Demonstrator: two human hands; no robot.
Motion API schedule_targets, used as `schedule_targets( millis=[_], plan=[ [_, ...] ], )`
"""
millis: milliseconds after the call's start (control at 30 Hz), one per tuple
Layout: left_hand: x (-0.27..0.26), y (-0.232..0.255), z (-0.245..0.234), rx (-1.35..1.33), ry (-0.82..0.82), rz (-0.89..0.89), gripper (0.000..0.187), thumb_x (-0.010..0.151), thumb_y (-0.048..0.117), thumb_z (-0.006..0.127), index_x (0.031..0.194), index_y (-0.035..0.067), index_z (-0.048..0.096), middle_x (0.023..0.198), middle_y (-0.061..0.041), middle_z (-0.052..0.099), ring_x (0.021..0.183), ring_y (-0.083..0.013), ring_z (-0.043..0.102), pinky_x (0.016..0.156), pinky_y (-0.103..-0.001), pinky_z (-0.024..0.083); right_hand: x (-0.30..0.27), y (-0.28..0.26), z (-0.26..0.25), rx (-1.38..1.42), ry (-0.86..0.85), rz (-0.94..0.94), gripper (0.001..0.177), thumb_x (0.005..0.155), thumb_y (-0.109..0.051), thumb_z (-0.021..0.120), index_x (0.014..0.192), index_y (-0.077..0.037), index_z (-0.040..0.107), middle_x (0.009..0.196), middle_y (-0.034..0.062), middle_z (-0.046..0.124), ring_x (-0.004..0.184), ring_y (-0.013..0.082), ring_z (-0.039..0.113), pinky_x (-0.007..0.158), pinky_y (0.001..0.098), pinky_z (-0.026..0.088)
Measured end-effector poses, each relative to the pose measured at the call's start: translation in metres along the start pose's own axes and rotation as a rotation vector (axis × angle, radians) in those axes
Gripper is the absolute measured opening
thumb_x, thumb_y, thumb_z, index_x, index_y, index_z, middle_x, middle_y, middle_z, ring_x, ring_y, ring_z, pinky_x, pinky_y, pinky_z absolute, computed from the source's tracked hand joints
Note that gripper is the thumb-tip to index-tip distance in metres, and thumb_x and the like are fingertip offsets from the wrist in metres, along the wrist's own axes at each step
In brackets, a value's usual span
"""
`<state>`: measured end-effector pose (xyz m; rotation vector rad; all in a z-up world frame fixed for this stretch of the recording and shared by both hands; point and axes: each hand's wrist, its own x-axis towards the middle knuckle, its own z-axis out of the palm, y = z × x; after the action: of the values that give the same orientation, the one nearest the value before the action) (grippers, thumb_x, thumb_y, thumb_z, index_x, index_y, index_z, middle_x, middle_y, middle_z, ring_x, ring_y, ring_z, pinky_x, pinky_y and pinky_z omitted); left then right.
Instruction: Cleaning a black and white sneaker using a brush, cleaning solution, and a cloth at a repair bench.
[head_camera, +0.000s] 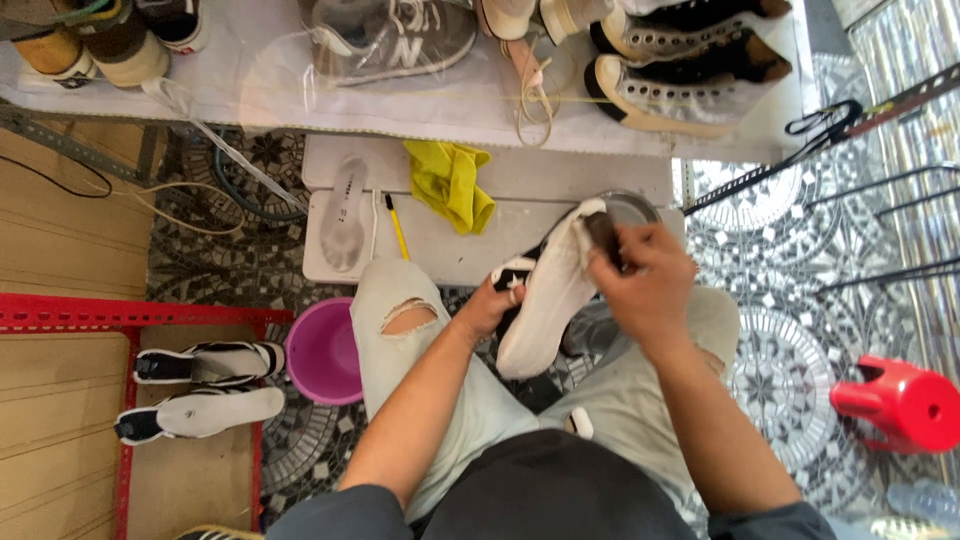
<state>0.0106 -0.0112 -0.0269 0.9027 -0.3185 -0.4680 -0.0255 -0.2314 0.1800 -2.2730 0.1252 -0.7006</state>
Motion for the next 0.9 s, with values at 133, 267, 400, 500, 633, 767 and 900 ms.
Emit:
schedule_targets(
  millis=[133,267,400,500,633,767,900],
  plan=[
    [-0.005,-0.034,0.002,-0.219,0.155,-0.114,0.071,0.103,0.064,0.076,0.15,0.011,0.07,0.124,-0.01,0.082,0.108,-0.0221,0.077,0.097,-0.042,0.065,0.011,0.038,-0.006,0.092,0.17,0.075,0.032,0.093,0.0,0.095,0.124,0.001,0.086,0.104,0.0165,0.074,0.078,0.0269,0.077,0.071,0.0331,0.063],
    [-0.011,-0.034,0.001,-0.233,0.213,-0.116,0.072,0.102,0.064,0.076,0.15,0.01,0.07,0.126,-0.011,0.081,0.11,-0.0232,0.077,0.098,-0.043,0.065,-0.013,0.027,0.014,0.175,0.085,0.067,0.031,0.092,0.007,0.093,0.122,0.009,0.084,0.098,0.0252,0.071,0.082,0.0369,0.077,0.069,0.0414,0.062],
    [0.008,-0.035,0.003,-0.276,0.308,-0.126,0.074,0.102,0.065,0.077,0.15,0.01,0.069,0.129,-0.014,0.079,0.113,-0.0256,0.076,0.1,-0.046,0.064,-0.025,0.027,0.037,0.245,0.028,0.033,0.031,0.089,0.002,0.097,0.118,0.003,0.085,0.101,0.0191,0.075,0.09,0.0397,0.08,0.073,0.0416,0.068],
    [0.016,-0.034,0.0,-0.3,0.379,-0.139,0.075,0.101,0.066,0.078,0.151,0.009,0.069,0.131,-0.016,0.078,0.116,-0.0272,0.075,0.101,-0.047,0.063,-0.033,0.023,0.044,0.172,-0.008,-0.076,0.022,0.087,-0.004,0.099,0.1,0.002,0.082,0.097,0.0178,0.075,0.087,0.0415,0.078,0.072,0.0434,0.065],
    [0.011,-0.034,-0.003,-0.348,0.479,-0.146,0.077,0.101,0.066,0.079,0.151,0.008,0.068,0.134,-0.018,0.076,0.12,-0.0296,0.074,0.103,-0.05,0.062,-0.043,0.009,0.049,0.119,-0.074,-0.189,0.03,0.075,-0.016,0.106,0.092,-0.003,0.086,0.09,0.0143,0.077,0.078,0.0406,0.077,0.07,0.0408,0.062],
    [0.01,-0.038,-0.001,-0.385,0.561,-0.145,0.079,0.101,0.067,0.08,0.151,0.008,0.068,0.136,-0.02,0.075,0.122,-0.0312,0.074,0.105,-0.052,0.062,-0.044,0.027,0.056,0.235,0.006,-0.144,0.019,0.091,-0.006,0.1,0.101,0.002,0.086,0.091,0.0166,0.075,0.077,0.0366,0.076,0.073,0.0417,0.063],
    [0.008,-0.033,-0.006,-0.432,0.657,-0.14,0.081,0.1,0.068,0.081,0.152,0.007,0.067,0.14,-0.022,0.074,0.126,-0.0336,0.073,0.107,-0.054,0.061,-0.063,0.012,0.051,0.158,-0.1,-0.115,0.029,0.078,-0.02,0.105,0.09,-0.007,0.083,0.088,0.0103,0.075,0.076,0.0359,0.076,0.072,0.0385,0.061]
  ],
)
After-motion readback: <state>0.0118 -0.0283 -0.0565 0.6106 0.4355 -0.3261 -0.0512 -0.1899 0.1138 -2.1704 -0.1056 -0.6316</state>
